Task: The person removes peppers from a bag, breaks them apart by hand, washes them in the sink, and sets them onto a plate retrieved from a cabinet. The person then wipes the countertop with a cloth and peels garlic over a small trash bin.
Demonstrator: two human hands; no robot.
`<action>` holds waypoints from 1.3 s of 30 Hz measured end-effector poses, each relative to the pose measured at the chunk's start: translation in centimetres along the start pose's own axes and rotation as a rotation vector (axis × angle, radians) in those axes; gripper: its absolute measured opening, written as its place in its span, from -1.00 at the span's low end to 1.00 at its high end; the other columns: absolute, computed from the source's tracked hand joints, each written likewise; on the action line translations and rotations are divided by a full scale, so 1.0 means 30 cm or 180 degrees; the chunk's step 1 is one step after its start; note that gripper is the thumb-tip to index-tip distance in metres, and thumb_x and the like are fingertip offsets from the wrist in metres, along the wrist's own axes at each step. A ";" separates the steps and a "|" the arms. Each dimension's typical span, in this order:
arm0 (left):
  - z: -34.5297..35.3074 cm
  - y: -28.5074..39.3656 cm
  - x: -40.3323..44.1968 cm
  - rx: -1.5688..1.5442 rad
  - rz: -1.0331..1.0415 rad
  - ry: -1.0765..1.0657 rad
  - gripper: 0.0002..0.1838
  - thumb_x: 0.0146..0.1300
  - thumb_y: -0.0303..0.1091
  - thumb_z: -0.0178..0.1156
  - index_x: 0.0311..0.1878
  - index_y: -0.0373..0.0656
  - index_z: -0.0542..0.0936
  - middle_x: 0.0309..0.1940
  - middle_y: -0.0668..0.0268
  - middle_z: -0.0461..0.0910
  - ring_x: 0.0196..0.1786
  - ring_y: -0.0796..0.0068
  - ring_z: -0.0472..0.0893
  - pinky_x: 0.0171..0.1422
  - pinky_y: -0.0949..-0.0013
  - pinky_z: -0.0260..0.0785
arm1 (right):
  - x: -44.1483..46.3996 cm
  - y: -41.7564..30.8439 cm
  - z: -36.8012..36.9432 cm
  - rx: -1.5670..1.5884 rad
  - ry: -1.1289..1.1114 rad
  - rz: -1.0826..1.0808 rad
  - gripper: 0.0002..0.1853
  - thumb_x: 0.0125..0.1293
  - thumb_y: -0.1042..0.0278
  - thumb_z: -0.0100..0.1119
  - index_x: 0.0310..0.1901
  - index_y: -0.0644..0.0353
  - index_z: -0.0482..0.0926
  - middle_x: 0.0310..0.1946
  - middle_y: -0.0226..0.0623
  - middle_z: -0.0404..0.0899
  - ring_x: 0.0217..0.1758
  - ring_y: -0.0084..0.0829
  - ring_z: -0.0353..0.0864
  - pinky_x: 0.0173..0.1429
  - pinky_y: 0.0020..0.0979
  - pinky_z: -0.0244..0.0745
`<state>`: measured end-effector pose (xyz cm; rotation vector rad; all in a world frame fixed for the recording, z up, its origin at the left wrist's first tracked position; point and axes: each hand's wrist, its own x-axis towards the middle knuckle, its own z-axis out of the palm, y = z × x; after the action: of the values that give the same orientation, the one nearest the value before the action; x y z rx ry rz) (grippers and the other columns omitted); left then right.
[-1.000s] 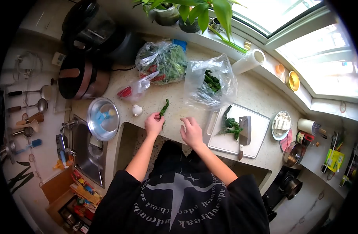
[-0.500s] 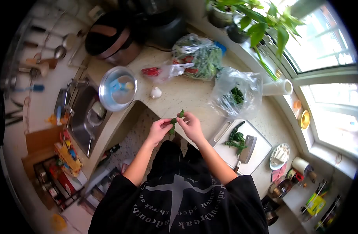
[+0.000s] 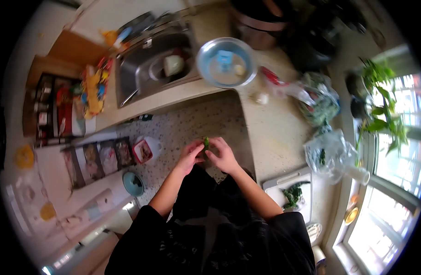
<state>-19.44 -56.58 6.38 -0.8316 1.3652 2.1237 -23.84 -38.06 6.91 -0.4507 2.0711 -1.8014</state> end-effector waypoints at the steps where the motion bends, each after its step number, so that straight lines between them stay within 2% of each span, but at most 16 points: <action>1: -0.066 -0.013 -0.027 -0.0097 0.0036 0.0054 -0.67 0.50 -0.26 0.23 0.27 -0.01 0.57 -0.01 0.48 0.67 -0.06 0.59 0.66 -0.06 0.39 0.57 | 0.017 -0.006 0.063 0.0229 -0.0140 0.0201 -0.57 0.32 0.46 0.31 0.23 0.23 0.56 0.07 -0.21 0.56 0.03 -0.32 0.65 0.04 -0.37 0.57; 2: -0.133 -0.024 -0.055 -0.0189 0.0098 0.0125 -0.65 0.49 -0.27 0.24 0.28 -0.02 0.55 -0.01 0.47 0.67 -0.05 0.59 0.66 -0.05 0.39 0.56 | 0.036 -0.009 0.128 0.0444 -0.0276 0.0417 -0.59 0.32 0.48 0.30 0.21 0.24 0.56 0.05 -0.21 0.56 0.02 -0.32 0.66 0.08 -0.35 0.58; 3: -0.202 -0.034 -0.083 -0.0276 0.0162 0.0191 -0.63 0.48 -0.29 0.25 0.30 -0.03 0.54 -0.01 0.47 0.67 -0.04 0.58 0.66 -0.05 0.40 0.56 | 0.059 -0.008 0.197 0.0545 -0.0440 0.0459 -0.60 0.38 0.50 0.26 0.24 0.24 0.55 0.06 -0.27 0.59 -0.03 -0.43 0.67 0.01 -0.41 0.59; 7: -0.519 -0.103 -0.180 -0.0469 0.0380 0.0580 -0.60 0.49 -0.32 0.23 0.34 -0.06 0.48 -0.01 0.47 0.67 -0.01 0.54 0.66 -0.03 0.41 0.53 | 0.135 0.023 0.515 0.0868 -0.1134 0.0814 -0.56 0.41 0.48 0.24 0.30 0.19 0.51 0.08 -0.31 0.63 -0.03 -0.49 0.64 0.02 -0.42 0.57; 10: -0.756 -0.108 -0.280 -0.0983 0.0280 0.1113 -0.66 0.48 -0.29 0.23 0.27 -0.06 0.53 -0.08 0.47 0.68 -0.06 0.56 0.65 -0.07 0.37 0.51 | 0.180 0.052 0.782 0.0780 -0.1503 0.1056 -0.57 0.43 0.45 0.23 0.31 0.16 0.51 0.10 -0.36 0.64 -0.05 -0.56 0.58 0.08 -0.43 0.52; 12: -0.982 -0.209 -0.296 -0.0976 0.0237 0.1490 -0.64 0.42 -0.23 0.28 0.22 -0.06 0.54 -0.11 0.42 0.67 -0.12 0.57 0.64 -0.13 0.39 0.52 | 0.198 0.057 0.944 0.0487 -0.1762 0.1157 -0.58 0.44 0.45 0.22 0.31 0.16 0.52 0.08 -0.38 0.65 -0.07 -0.58 0.57 0.09 -0.44 0.52; 13: -1.095 -0.249 -0.308 -0.0962 0.0221 0.1680 -0.63 0.39 -0.21 0.31 0.20 -0.07 0.55 -0.13 0.40 0.67 -0.15 0.57 0.63 -0.16 0.39 0.53 | 0.203 0.067 1.023 0.0645 -0.1899 0.1641 -0.58 0.45 0.45 0.20 0.31 0.18 0.52 0.07 -0.39 0.66 -0.08 -0.60 0.57 0.11 -0.45 0.52; 16: -1.356 -0.259 -0.367 -0.0922 -0.0005 0.2072 -0.65 0.37 -0.18 0.30 0.13 -0.08 0.58 -0.20 0.41 0.64 -0.23 0.57 0.61 -0.24 0.39 0.52 | 0.195 0.106 1.229 0.0546 -0.1952 0.1382 -0.58 0.45 0.44 0.22 0.31 0.18 0.52 0.05 -0.40 0.68 -0.08 -0.61 0.57 0.13 -0.45 0.52; 17: -1.438 -0.256 -0.369 -0.0734 -0.0108 0.2247 -0.63 0.36 -0.19 0.30 0.15 -0.12 0.58 -0.25 0.40 0.62 -0.25 0.58 0.60 -0.31 0.37 0.51 | 0.199 0.111 1.278 0.0518 -0.2054 0.1473 -0.61 0.45 0.45 0.20 0.29 0.22 0.51 0.04 -0.28 0.67 0.07 -0.53 0.61 0.20 -0.42 0.51; 20: -1.625 -0.248 -0.352 -0.0595 -0.0309 0.3053 -0.44 0.35 -0.18 0.29 0.39 -0.09 0.47 -0.24 0.37 0.62 -0.26 0.55 0.60 -0.34 0.38 0.49 | 0.192 0.157 1.393 0.0729 -0.2007 0.1707 -0.61 0.46 0.45 0.20 0.28 0.23 0.52 0.05 -0.27 0.67 0.09 -0.51 0.63 0.20 -0.42 0.52; 23: -1.860 -0.378 -0.305 -0.0667 -0.0118 0.3399 -0.42 0.36 -0.21 0.24 0.44 -0.05 0.43 -0.16 0.37 0.61 -0.26 0.53 0.60 -0.35 0.40 0.45 | 0.216 0.154 1.428 0.0561 -0.1885 0.1722 -0.63 0.45 0.43 0.21 0.25 0.25 0.55 0.05 -0.27 0.68 0.06 -0.51 0.65 0.17 -0.42 0.54; 26: -1.825 -0.278 -0.314 -0.1408 -0.0080 0.3026 -0.44 0.34 -0.26 0.20 0.42 -0.04 0.45 -0.10 0.38 0.60 -0.26 0.52 0.60 -0.32 0.42 0.41 | 0.237 0.173 1.383 0.0286 -0.1582 0.1720 -0.64 0.44 0.40 0.24 0.23 0.24 0.57 0.03 -0.27 0.68 0.01 -0.51 0.67 0.12 -0.41 0.57; 29: -1.743 -0.249 -0.256 -0.1215 -0.0197 0.2653 -0.49 0.35 -0.27 0.16 0.38 -0.02 0.48 -0.09 0.40 0.60 -0.24 0.50 0.62 -0.25 0.43 0.42 | 0.270 0.133 1.270 0.0257 -0.1074 0.1663 -0.63 0.41 0.39 0.28 0.22 0.21 0.59 -0.04 -0.30 0.69 -0.07 -0.50 0.68 0.06 -0.38 0.60; 32: -1.600 -0.220 -0.165 -0.0815 -0.0318 0.2153 -0.52 0.40 -0.22 0.14 0.37 0.00 0.49 -0.03 0.36 0.65 -0.19 0.50 0.66 -0.16 0.41 0.46 | 0.260 0.134 1.110 -0.0344 -0.0603 0.1409 -0.60 0.37 0.40 0.31 0.23 0.18 0.59 -0.13 -0.33 0.69 -0.14 -0.50 0.68 0.01 -0.37 0.60; 33: -1.540 -0.208 -0.129 -0.0720 -0.0326 0.1950 -0.53 0.41 -0.21 0.14 0.37 0.01 0.49 -0.01 0.35 0.66 -0.18 0.50 0.66 -0.14 0.40 0.46 | 0.250 0.121 1.048 -0.0364 -0.0393 0.1337 -0.59 0.34 0.43 0.33 0.22 0.18 0.60 -0.21 -0.37 0.67 -0.21 -0.53 0.66 -0.05 -0.40 0.59; 39: -1.024 -0.009 0.024 -0.0016 -0.0296 0.0680 -0.60 0.53 -0.24 0.03 0.37 -0.03 0.53 0.06 0.32 0.70 -0.11 0.55 0.69 -0.02 0.43 0.51 | 0.079 0.147 0.629 0.0123 0.0611 0.1480 -0.61 0.33 0.52 0.28 0.20 0.21 0.59 -0.32 -0.41 0.63 -0.30 -0.60 0.57 -0.12 -0.48 0.53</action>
<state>-12.60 -84.65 -4.07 -1.1287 1.3959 2.0143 -17.19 -55.10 0.07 0.2123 2.0407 -1.6442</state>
